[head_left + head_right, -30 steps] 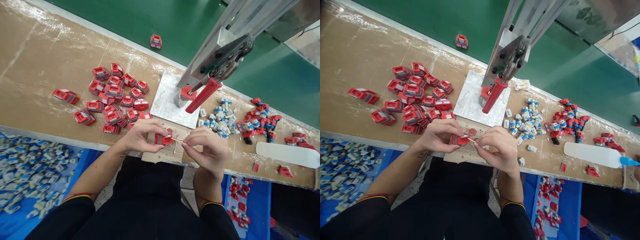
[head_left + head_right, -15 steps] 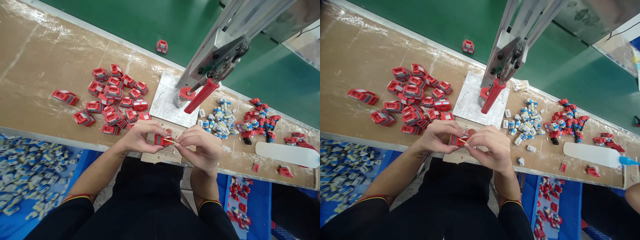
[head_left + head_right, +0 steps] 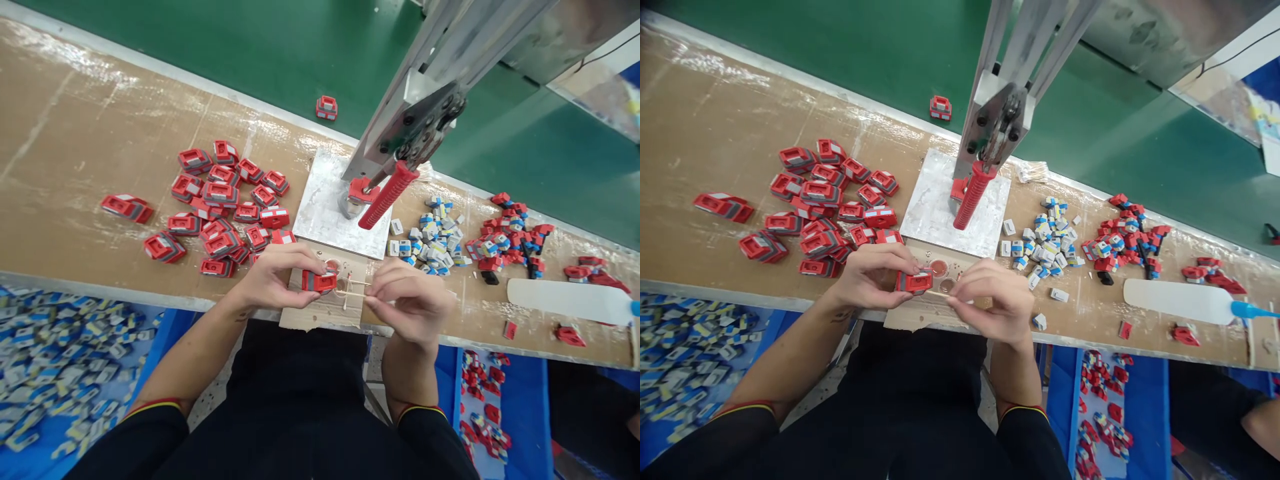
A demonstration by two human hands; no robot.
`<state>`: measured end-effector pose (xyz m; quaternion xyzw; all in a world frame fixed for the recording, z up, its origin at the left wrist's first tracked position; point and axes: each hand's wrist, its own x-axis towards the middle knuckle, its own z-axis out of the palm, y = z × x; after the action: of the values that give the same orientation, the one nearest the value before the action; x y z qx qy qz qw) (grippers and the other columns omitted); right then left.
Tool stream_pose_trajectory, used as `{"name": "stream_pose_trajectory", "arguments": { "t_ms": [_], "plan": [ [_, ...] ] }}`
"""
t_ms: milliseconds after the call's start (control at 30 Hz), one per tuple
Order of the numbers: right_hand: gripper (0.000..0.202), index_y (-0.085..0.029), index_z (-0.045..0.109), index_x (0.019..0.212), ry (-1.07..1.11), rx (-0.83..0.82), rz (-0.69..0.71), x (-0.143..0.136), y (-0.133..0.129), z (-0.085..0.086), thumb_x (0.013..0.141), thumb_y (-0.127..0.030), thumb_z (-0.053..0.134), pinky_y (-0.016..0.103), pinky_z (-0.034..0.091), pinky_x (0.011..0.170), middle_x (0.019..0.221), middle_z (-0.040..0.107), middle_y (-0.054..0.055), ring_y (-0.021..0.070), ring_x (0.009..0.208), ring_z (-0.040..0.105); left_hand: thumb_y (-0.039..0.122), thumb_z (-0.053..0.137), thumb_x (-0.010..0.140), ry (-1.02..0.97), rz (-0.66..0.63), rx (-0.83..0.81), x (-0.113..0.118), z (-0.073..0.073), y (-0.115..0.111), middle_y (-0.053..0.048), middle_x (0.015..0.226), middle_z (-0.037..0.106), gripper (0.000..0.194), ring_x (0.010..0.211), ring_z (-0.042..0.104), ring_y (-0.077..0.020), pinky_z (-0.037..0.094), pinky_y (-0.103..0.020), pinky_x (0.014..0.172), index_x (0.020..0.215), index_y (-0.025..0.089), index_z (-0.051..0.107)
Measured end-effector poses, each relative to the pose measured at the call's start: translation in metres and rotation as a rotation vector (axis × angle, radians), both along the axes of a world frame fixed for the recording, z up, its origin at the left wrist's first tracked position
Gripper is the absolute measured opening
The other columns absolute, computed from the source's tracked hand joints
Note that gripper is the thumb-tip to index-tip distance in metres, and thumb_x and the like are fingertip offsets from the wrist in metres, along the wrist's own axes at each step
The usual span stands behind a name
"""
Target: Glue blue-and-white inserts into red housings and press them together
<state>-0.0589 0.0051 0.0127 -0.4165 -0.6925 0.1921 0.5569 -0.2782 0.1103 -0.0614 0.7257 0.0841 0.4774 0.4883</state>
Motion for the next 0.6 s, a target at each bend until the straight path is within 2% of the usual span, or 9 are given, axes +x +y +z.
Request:
{"name": "stream_pose_trajectory", "arguments": {
  "t_ms": [67, 167, 267, 333, 367, 433, 500, 533, 600],
  "plan": [
    [0.014, -0.025, 0.070, 0.086, 0.074, 0.008, -0.129, 0.012, -0.011, -0.011, 0.094, -0.019, 0.080, 0.032, 0.056, 0.059, 0.069, 0.074, -0.001, 0.0173, 0.061, 0.069, 0.023, 0.092, 0.078, -0.011, 0.039, -0.009, -0.001, -0.001, 0.001, -0.009, 0.090, 0.085, 0.025, 0.077, 0.080, -0.0192, 0.066, -0.026, 0.070, 0.102, 0.021, 0.085],
    [0.014, -0.025, 0.070, 0.085, -0.036, -0.095, -0.239, 0.021, -0.027, -0.032, 0.095, -0.022, 0.081, 0.034, 0.057, 0.070, 0.075, 0.075, -0.001, 0.0183, 0.070, 0.070, 0.023, 0.092, 0.080, -0.061, 0.073, -0.029, -0.001, -0.003, 0.005, -0.009, 0.091, 0.085, 0.029, 0.080, 0.081, -0.0189, 0.066, -0.026, 0.072, 0.107, 0.022, 0.085],
    [0.014, -0.024, 0.071, 0.086, -0.241, -0.234, -0.180, 0.015, -0.034, -0.049, 0.095, -0.021, 0.081, 0.035, 0.057, 0.078, 0.089, 0.077, 0.002, 0.0190, 0.082, 0.071, 0.024, 0.093, 0.081, -0.110, 0.062, -0.054, 0.000, -0.003, 0.010, -0.008, 0.091, 0.085, 0.031, 0.082, 0.080, -0.0184, 0.065, -0.025, 0.073, 0.110, 0.024, 0.086],
    [0.009, -0.024, 0.074, 0.095, -0.336, -0.308, -0.098, 0.012, -0.036, -0.051, 0.094, -0.023, 0.083, 0.036, 0.058, 0.083, 0.098, 0.075, 0.004, 0.0206, 0.091, 0.071, 0.028, 0.093, 0.081, -0.115, 0.078, -0.089, -0.002, -0.002, 0.012, -0.008, 0.091, 0.085, 0.028, 0.081, 0.080, -0.0191, 0.066, -0.027, 0.073, 0.108, 0.025, 0.087],
    [0.016, -0.024, 0.075, 0.104, -0.363, -0.342, -0.052, 0.016, -0.038, -0.050, 0.093, -0.027, 0.085, 0.037, 0.059, 0.086, 0.104, 0.075, 0.006, 0.0221, 0.098, 0.071, 0.030, 0.094, 0.080, -0.104, 0.110, -0.118, -0.005, -0.001, 0.011, -0.008, 0.091, 0.084, 0.027, 0.081, 0.080, -0.0198, 0.066, -0.028, 0.073, 0.105, 0.025, 0.087],
    [0.044, -0.026, 0.072, 0.127, -0.364, -0.375, -0.010, 0.034, -0.038, -0.044, 0.088, -0.037, 0.090, 0.038, 0.060, 0.089, 0.117, 0.073, 0.009, 0.0247, 0.107, 0.070, 0.036, 0.096, 0.077, -0.077, 0.207, -0.183, -0.014, 0.001, 0.008, -0.007, 0.090, 0.084, 0.026, 0.081, 0.079, -0.0207, 0.066, -0.030, 0.074, 0.100, 0.026, 0.088],
    [0.051, -0.026, 0.068, 0.133, -0.306, -0.338, -0.116, 0.065, -0.027, -0.037, 0.090, -0.042, 0.088, 0.036, 0.060, 0.084, 0.118, 0.072, 0.009, 0.0236, 0.102, 0.070, 0.043, 0.098, 0.074, -0.079, 0.307, -0.244, -0.027, 0.003, 0.002, -0.006, 0.090, 0.084, 0.030, 0.082, 0.078, -0.0208, 0.066, -0.030, 0.075, 0.097, 0.027, 0.088],
    [0.042, -0.025, 0.069, 0.129, -0.273, -0.308, -0.219, 0.083, -0.013, -0.033, 0.093, -0.041, 0.084, 0.034, 0.058, 0.079, 0.115, 0.073, 0.007, 0.0218, 0.096, 0.069, 0.046, 0.097, 0.074, -0.100, 0.346, -0.279, -0.033, 0.004, -0.003, -0.006, 0.090, 0.084, 0.031, 0.082, 0.077, -0.0208, 0.066, -0.030, 0.075, 0.097, 0.028, 0.088],
    [0.020, -0.024, 0.070, 0.115, -0.258, -0.296, -0.430, 0.115, 0.036, -0.027, 0.099, -0.034, 0.073, 0.032, 0.056, 0.075, 0.106, 0.073, 0.005, 0.0194, 0.087, 0.066, 0.051, 0.096, 0.074, -0.150, 0.404, -0.368, -0.044, 0.006, -0.014, -0.004, 0.088, 0.085, 0.032, 0.079, 0.076, -0.0205, 0.066, -0.029, 0.070, 0.096, 0.029, 0.088]
  ]
}}
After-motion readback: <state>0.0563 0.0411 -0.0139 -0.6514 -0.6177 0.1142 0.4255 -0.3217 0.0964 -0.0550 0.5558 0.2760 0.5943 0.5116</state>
